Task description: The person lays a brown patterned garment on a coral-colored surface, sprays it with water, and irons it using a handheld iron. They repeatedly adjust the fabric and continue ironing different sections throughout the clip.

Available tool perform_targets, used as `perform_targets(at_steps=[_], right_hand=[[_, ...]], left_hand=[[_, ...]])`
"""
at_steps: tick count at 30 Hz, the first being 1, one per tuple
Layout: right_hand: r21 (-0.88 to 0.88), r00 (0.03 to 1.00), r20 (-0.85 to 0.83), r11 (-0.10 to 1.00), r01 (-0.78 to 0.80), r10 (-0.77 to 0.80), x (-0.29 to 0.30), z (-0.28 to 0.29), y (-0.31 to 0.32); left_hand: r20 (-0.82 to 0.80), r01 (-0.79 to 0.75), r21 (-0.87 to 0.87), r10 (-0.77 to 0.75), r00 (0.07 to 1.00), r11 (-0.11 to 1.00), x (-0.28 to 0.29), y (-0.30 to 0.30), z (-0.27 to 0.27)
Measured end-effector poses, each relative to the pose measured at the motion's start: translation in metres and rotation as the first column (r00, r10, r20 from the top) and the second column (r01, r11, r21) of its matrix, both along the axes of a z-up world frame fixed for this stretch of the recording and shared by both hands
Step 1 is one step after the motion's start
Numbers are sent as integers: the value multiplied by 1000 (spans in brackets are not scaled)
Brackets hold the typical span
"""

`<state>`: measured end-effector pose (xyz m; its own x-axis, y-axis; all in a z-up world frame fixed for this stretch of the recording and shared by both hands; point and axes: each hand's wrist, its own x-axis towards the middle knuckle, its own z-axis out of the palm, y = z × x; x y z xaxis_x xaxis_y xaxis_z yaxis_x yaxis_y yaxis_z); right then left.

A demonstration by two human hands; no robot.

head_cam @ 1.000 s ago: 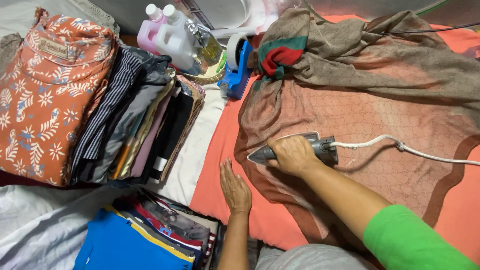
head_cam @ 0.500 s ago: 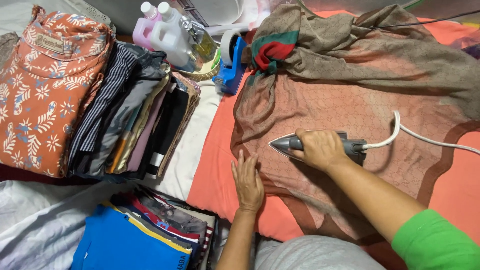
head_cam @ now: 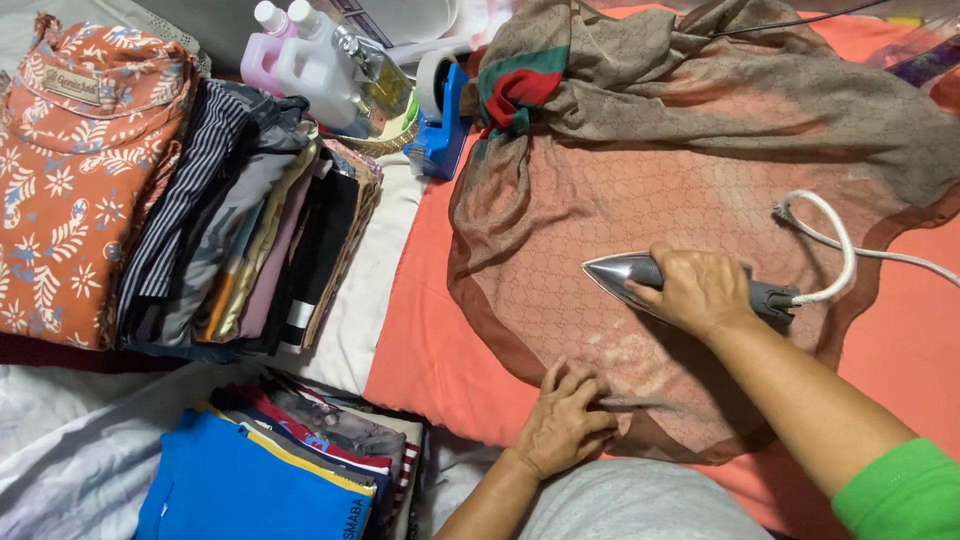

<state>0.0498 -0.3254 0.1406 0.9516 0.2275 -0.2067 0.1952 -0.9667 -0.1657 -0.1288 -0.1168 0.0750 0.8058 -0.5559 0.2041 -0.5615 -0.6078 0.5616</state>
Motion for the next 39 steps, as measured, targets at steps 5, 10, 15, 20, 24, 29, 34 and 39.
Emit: perform_targets(at_steps=[5,10,15,20,24,29,34,39], right_hand=[[5,995,-95,1000,-29,30,-33,3,-6],[11,975,-212,998,-64,65,-88,2,-18],[71,978,-104,982,-174,181,-103,-4,-36],[-3,996,-34,997,79,-79,-62,2,-62],[14,993,-31,993,116,-115,-87,-12,-77],[-83,988,-102,990,111,-119,-127,-23,-113],[-225,930,-128,923,312,-345,-112,-25,-177],[-361,868,84,797,483,-489,-108,-70,-260]], left_hand=[[-359,101,-58,-115,926,993,-2,-4,22],[-711,-11,-143,-95,697,990,23,2,55],[-297,-345,-104,302,906,933,47,-2,-1],[-128,-309,97,320,939,946,61,-14,-34],[-79,-307,204,328,941,930,61,-15,-45],[-98,-308,264,343,934,914,62,-17,-41],[-136,-292,294,343,930,910,65,-21,-31],[-141,-302,305,356,924,903,67,-22,-30]])
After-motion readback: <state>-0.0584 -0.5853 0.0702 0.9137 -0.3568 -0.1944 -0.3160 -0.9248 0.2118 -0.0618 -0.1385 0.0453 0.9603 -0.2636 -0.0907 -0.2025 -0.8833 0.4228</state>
